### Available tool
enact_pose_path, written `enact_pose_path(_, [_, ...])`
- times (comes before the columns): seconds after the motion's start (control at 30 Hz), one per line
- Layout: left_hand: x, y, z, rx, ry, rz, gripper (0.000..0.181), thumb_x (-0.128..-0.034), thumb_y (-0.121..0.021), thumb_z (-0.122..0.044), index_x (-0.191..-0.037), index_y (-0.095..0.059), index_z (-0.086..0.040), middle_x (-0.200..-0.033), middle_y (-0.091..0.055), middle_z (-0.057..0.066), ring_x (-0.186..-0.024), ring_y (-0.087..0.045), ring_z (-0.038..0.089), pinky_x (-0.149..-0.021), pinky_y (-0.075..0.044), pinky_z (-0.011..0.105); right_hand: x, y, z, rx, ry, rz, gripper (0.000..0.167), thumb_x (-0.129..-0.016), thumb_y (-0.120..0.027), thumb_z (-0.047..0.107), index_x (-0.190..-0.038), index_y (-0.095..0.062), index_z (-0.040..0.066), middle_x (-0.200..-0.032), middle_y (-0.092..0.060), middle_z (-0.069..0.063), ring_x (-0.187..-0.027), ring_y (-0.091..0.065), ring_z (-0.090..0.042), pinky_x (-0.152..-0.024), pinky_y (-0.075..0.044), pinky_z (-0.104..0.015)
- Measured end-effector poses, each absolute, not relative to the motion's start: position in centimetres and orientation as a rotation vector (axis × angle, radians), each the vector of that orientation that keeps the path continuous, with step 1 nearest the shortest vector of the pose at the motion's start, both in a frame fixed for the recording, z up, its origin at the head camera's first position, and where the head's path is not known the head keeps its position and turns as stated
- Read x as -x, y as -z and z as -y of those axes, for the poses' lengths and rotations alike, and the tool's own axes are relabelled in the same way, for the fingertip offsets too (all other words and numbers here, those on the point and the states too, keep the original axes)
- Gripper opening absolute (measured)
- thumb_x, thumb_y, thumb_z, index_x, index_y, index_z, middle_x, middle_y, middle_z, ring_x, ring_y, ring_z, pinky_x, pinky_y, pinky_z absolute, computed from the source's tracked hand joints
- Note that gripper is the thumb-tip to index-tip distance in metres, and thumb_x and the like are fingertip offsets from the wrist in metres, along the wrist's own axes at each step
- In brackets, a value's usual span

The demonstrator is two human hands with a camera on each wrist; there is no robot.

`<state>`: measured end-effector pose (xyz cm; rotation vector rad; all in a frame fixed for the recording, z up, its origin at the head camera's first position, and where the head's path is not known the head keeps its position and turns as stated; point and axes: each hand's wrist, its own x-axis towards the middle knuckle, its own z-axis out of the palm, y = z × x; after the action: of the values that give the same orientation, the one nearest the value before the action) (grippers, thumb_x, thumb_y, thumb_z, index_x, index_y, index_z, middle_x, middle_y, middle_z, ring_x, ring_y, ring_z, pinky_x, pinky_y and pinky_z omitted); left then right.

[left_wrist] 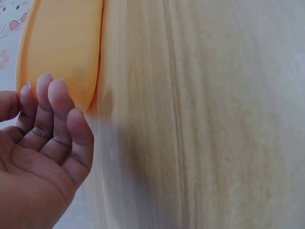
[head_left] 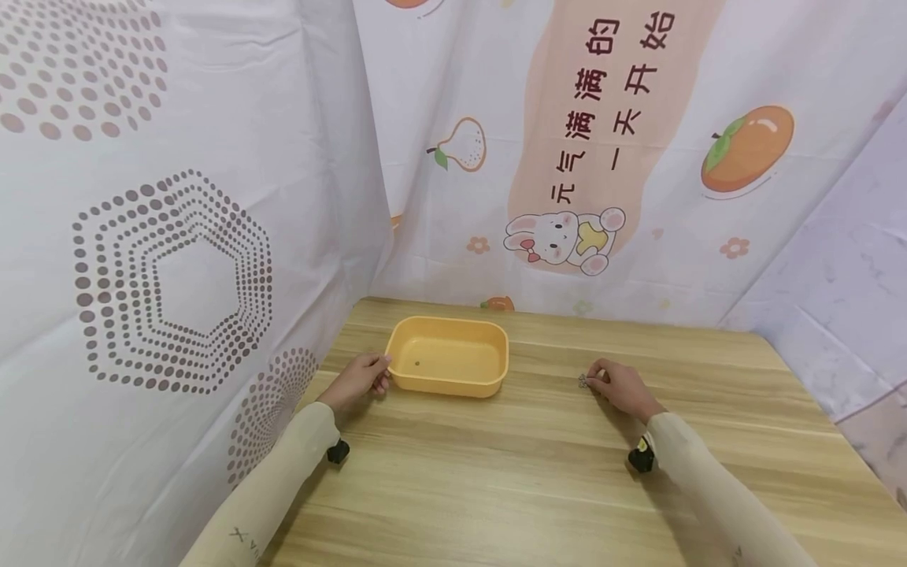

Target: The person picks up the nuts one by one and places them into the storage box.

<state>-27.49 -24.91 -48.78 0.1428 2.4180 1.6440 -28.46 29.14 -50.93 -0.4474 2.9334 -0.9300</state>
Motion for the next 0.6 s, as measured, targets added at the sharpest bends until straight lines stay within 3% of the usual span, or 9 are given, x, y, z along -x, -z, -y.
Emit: enact_pose_path(0.6, [27.3,48.61,24.65,-0.126,-1.663,-2.411,0.035,-0.1123,-0.046,-0.028,-0.098,-0.059,0.001,-0.082,-0.062,0.009,-0.071,-0.059,0.018,-0.065,-0.054,0.028,28.38,50.85,-29.29,0.402,0.913,-2.929,0.017,-0.103,-0.066,0.019,-0.094,-0.069,0.005,-0.079,-0.065,0.0,-0.062,-0.058,-0.015,-0.055,-0.051,-0.031])
